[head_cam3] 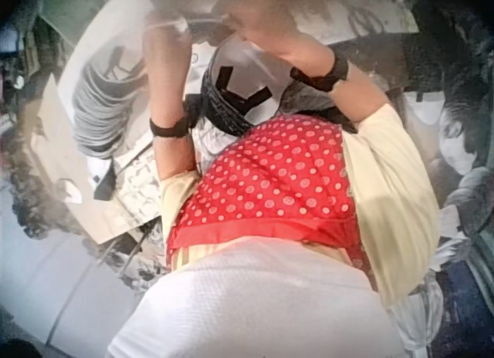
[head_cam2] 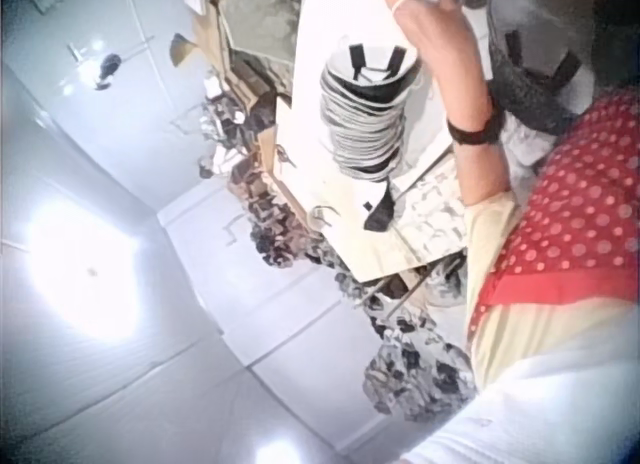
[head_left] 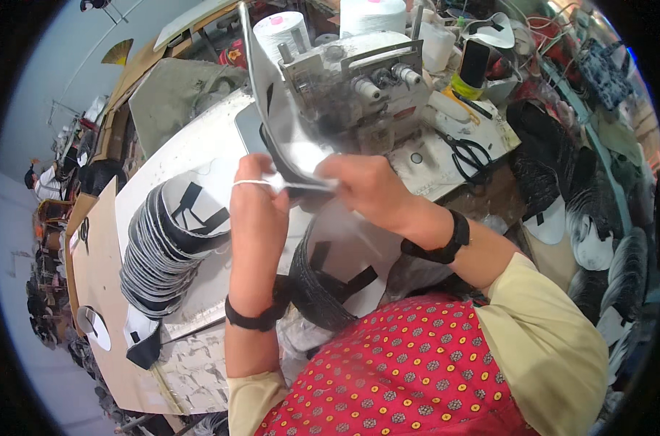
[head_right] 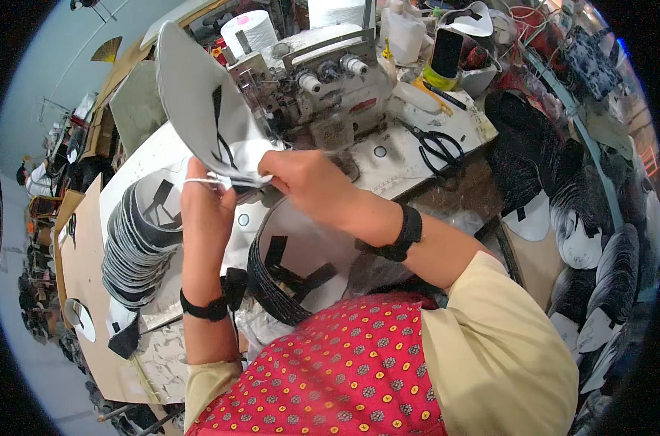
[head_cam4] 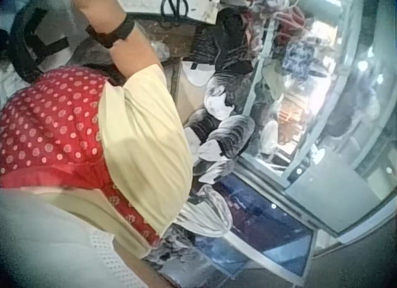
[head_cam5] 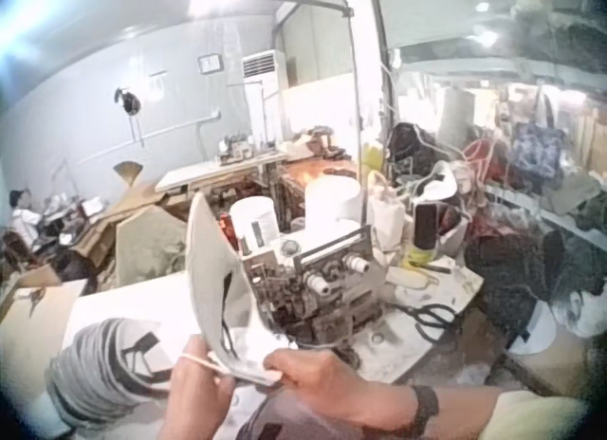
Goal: Stitching and assembling shoe upper components using an industrial sewing machine.
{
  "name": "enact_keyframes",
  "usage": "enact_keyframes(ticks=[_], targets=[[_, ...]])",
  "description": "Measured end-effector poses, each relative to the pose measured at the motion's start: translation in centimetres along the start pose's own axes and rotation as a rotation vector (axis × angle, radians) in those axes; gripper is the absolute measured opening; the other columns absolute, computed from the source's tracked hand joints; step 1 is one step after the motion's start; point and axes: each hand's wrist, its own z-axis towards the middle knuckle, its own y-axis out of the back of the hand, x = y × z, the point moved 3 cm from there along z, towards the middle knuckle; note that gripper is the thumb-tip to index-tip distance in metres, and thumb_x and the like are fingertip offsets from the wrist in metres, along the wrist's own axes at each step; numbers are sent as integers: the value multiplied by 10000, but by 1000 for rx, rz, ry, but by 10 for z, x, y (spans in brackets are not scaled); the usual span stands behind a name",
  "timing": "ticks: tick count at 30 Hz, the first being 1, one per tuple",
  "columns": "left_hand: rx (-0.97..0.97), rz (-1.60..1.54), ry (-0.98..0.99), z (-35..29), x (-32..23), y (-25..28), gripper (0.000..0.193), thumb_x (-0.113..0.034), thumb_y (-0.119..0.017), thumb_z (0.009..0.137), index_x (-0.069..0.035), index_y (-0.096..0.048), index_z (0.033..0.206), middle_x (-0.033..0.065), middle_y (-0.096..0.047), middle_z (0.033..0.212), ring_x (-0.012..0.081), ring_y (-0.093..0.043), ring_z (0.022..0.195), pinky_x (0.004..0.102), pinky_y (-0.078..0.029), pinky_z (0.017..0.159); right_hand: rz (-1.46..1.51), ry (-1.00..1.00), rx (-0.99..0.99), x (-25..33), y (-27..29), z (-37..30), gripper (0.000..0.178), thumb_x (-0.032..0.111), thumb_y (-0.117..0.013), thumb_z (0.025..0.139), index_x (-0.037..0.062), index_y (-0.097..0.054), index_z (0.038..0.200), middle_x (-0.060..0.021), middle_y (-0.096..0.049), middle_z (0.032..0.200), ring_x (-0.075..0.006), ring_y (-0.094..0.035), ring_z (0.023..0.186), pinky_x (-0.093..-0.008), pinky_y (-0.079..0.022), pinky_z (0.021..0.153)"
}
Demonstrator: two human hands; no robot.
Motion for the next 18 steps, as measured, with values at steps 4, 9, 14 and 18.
enact_keyframes(ticks=[4,9,14,18], targets=[[327,-588,80,6,8,-7,301,64,-640,806,31,-561,1094,76,-663,898,114,-615,825,261,-490,703,134,-254,21,-13,6,-16,184,-11,-644,791,13,-645,974,-176,-682,911,-350,-674,844,-389,-536,716],[213,-1028,329,2,48,-9,432,-281,-443,944,61,-648,1110,143,-687,961,130,-612,873,237,-470,760,14,72,26,-13,26,-30,183,16,-626,802,28,-670,979,-149,-714,1000,-287,-713,895,-344,-568,791],[11,-657,317,16,84,-3,482,-338,-387,1009,44,-662,1113,101,-681,977,135,-604,911,277,-484,804,81,286,71,-10,15,-49,293,-84,-659,763,7,-683,1041,-150,-712,1043,-144,-654,608,-249,-525,498],[-220,-1288,240,27,91,-13,501,-396,-381,1040,21,-625,1171,106,-634,1128,151,-595,948,282,-482,839,-13,217,-7,-22,3,-44,172,-3,-605,826,10,-628,996,-151,-699,1036,-290,-708,867,-330,-589,741]])
